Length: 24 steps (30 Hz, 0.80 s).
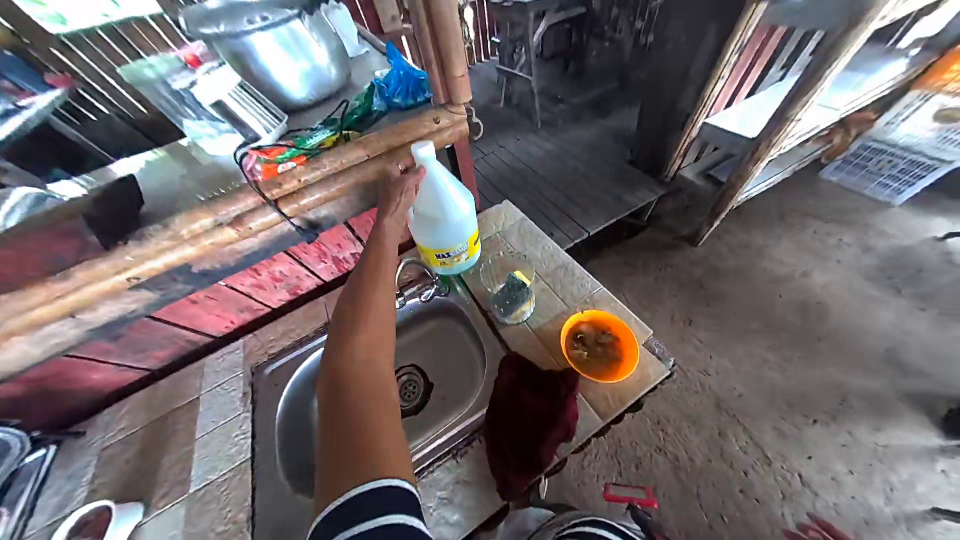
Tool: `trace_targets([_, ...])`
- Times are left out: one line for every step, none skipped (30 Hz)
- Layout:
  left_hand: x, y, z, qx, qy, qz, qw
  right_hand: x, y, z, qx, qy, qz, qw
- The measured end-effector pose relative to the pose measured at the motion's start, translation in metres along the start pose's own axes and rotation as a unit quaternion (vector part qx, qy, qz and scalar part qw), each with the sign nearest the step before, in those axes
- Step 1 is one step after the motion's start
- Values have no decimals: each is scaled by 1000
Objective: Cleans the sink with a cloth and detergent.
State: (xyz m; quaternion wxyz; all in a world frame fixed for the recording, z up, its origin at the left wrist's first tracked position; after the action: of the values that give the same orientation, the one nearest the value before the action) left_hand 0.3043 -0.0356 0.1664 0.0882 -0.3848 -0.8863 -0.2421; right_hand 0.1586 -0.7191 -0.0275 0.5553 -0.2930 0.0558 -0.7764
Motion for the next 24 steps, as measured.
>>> trace_targets([11, 6, -18, -25, 2, 0, 1000, -6, 2, 6, 15, -3, 11, 1000])
trace_targets([27, 9, -43, -49, 16, 2, 999, -12, 4, 11, 36, -8, 24, 999])
trace_targets([46, 7, -71, -69, 38, 4, 997, -17, 6, 17, 55, -14, 36, 998])
trace_targets([66, 2, -101, -85, 62, 5, 994, -22, 9, 22, 70, -18, 49, 996])
trace_targets([87, -6, -129, -95, 79, -2, 992, -27, 12, 26, 83, -20, 64, 994])
trace_targets([108, -17, -153, -103, 91, -19, 990, -33, 18, 27, 99, -18, 75, 992])
trace_targets([128, -29, -171, -112, 93, -51, 988, -39, 22, 27, 111, -13, 87, 990])
trace_targets([146, -42, -182, -120, 90, -91, 985, -46, 24, 29, 117, -5, 96, 988])
trace_targets([162, -56, -185, -135, 79, -134, 979, -54, 25, 31, 121, 2, 104, 987])
trace_targets([176, -70, -181, -145, 70, -172, 972, -62, 23, 35, 124, 9, 111, 986])
trace_targets([188, -85, -172, -143, 75, -200, 966, -71, 21, 39, 125, 15, 120, 985])
trace_targets([198, -102, -160, -126, 96, -208, 965, -78, 20, 41, 129, 17, 128, 983])
trace_targets([205, -121, -144, -100, 124, -199, 967, -84, 21, 43, 137, 17, 138, 981])
trace_targets([208, -142, -125, -75, 141, -189, 969, -88, 22, 45, 152, 9, 146, 978])
trace_targets([207, -165, -106, -51, 145, -178, 972, -93, 23, 48, 179, -4, 148, 973])
trace_targets([206, -188, -91, -35, 145, -168, 974, -97, 23, 54, 213, -29, 147, 965])
trace_targets([202, -211, -80, -32, 144, -159, 976, -100, 19, 61, 251, -61, 144, 955])
trace_targets([196, -234, -75, -32, 147, -141, 979, -99, 12, 68, 291, -94, 139, 942])
trace_targets([187, -255, -73, -31, 146, -121, 981, -98, 3, 77, 340, -121, 136, 923])
trace_targets([177, -273, -72, -41, 136, -110, 984, -98, -6, 85, 402, -139, 133, 895])
trace_targets([167, -288, -72, -60, 115, -107, 986, -100, -16, 93, 471, -147, 134, 860])
trace_targets([157, -299, -75, -80, 88, -110, 987, -105, -27, 98, 535, -150, 145, 819])
trace_targets([147, -309, -81, -99, 61, -120, 986, -111, -38, 102, 586, -152, 171, 778])
trace_targets([136, -318, -90, -113, 33, -134, 984, -121, -48, 102, 626, -154, 204, 737])
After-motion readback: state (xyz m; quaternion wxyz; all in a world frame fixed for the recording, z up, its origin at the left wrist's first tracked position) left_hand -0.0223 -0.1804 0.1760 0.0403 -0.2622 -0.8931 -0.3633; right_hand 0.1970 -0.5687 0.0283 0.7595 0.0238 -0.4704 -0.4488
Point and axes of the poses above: each hand's wrist, its own y-axis towards the middle knuckle, its own x-axis out of the back of the hand, z = x × y, the point moved 1 cm from there along y, towards the middle knuckle, and after that the axes turned 4 degrees about -x, right-handed, at the moved point
